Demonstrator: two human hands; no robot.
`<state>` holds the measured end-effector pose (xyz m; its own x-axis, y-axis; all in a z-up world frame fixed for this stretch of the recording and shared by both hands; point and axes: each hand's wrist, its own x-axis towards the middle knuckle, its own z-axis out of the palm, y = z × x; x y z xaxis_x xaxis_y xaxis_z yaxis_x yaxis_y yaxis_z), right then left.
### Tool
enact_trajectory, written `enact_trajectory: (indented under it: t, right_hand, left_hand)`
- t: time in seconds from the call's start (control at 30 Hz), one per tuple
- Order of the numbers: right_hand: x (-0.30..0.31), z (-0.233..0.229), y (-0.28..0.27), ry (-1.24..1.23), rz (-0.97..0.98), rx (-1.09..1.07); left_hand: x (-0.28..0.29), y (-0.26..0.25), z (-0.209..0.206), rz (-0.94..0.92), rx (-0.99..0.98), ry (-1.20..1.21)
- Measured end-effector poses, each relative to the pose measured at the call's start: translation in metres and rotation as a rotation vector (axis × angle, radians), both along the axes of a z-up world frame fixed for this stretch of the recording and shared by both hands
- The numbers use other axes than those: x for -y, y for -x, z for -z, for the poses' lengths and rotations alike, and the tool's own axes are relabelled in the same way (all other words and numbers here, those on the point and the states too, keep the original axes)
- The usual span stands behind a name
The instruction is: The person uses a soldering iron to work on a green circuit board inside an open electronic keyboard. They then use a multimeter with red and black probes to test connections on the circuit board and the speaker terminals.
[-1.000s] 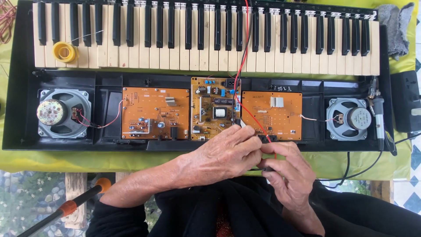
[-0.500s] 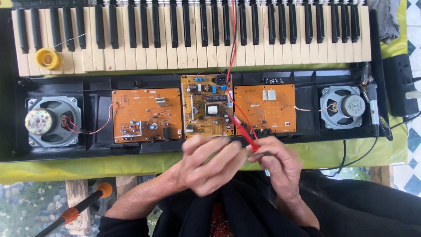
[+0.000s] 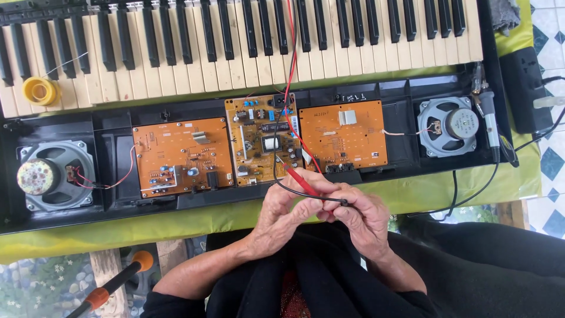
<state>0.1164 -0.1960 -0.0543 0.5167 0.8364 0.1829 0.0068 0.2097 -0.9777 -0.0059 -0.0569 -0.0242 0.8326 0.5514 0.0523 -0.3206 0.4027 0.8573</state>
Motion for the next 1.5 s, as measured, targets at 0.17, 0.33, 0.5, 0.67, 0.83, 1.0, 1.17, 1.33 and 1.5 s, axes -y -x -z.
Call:
enact_trajectory:
  t: [0.17,0.33,0.5,0.67,0.83,1.0,1.17,1.33,1.5]
  right_hand:
    - [-0.017,-0.017,-0.001,-0.057,0.064,0.036]
    - [0.004,-0.009,-0.018,-0.183,0.203,-0.15]
    - [0.023,-0.013,-0.05,-0.152,0.367,-0.001]
    - [0.026,-0.028,-0.063,0.075,0.582,-0.104]
    - [0.046,-0.019,-0.077,0.028,0.592,-0.082]
    - [0.054,-0.014,-0.101,0.073,0.779,0.554]
    - [0.06,-0.022,-0.127,0.099,0.913,0.916]
    - [0.06,-0.026,-0.145,0.137,0.904,1.049]
    - [0.06,-0.023,-0.159,0.252,0.771,0.796]
  left_hand:
    - [-0.015,0.008,0.002,-0.001,-0.103,-0.231]
    - [-0.034,0.027,-0.007,0.38,-0.323,-0.738]
    - [-0.054,0.043,-0.027,0.33,-0.251,-0.876]
    - [-0.064,0.059,-0.038,0.026,-0.157,-0.864]
    - [-0.067,0.066,-0.055,-0.167,-0.013,-0.795]
    - [-0.065,0.065,-0.072,-0.472,-0.233,-0.785]
    - [-0.068,0.045,-0.061,-0.426,-0.125,-0.723]
    - [-0.059,0.003,-0.059,-0.307,-0.082,-0.699]
    - [-0.046,-0.058,-0.047,-0.218,0.109,-1.196]
